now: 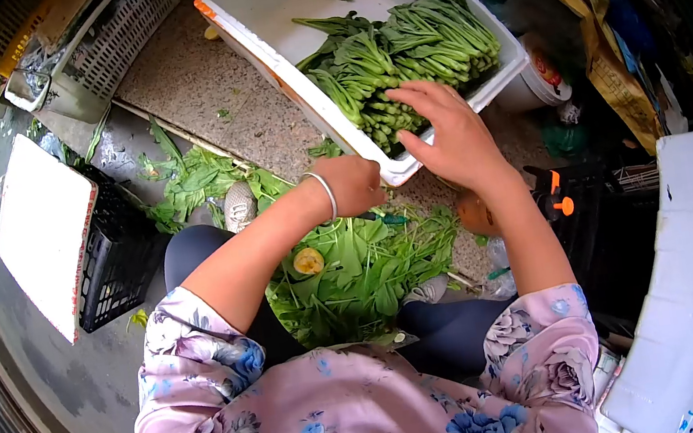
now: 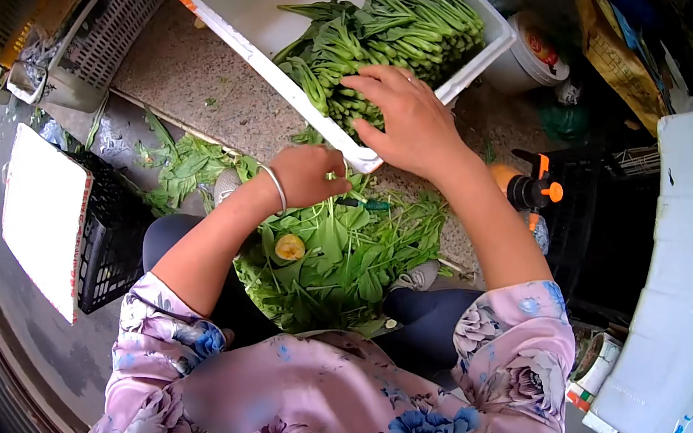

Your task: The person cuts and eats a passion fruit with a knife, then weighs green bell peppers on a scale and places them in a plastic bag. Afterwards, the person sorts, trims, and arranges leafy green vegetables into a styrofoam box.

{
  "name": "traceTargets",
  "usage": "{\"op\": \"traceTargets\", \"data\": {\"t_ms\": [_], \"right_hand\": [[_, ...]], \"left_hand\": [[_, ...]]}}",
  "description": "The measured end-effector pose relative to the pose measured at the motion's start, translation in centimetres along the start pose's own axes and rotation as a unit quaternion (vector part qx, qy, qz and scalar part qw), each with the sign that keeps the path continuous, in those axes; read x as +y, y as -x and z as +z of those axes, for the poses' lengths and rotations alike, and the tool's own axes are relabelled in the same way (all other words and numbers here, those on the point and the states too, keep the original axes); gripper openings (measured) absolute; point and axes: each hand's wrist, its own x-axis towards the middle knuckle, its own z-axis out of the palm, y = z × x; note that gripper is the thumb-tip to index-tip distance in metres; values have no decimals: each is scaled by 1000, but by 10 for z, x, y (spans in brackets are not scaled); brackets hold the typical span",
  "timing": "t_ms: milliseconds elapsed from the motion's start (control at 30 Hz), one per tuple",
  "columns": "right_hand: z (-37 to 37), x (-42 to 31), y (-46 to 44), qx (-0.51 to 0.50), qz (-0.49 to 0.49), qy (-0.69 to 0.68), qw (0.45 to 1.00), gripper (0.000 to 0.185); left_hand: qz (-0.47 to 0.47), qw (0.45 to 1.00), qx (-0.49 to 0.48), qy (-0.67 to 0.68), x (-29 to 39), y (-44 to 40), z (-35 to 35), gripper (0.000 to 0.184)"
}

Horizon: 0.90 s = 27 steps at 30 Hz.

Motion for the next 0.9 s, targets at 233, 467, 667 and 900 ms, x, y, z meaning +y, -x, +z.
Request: {"op": "traceTargets", "data": {"t_ms": [233, 467, 667, 900], "right_hand": [[57, -1, -97, -319, 46, 259, 910, 72], [76, 5, -95, -349, 57, 336, 873, 63], [71, 10, -89, -321, 24, 344, 882, 54], [67, 21, -82, -299, 33, 292, 908, 51]], "left_hand": [[29, 980, -128, -151, -10, -5, 12, 36], [38, 985, -83, -149, -17, -1, 9, 33], [43, 983, -64, -168, -11, 2, 10, 29], [33, 985, -48, -162, -6, -3, 4, 27]]}}
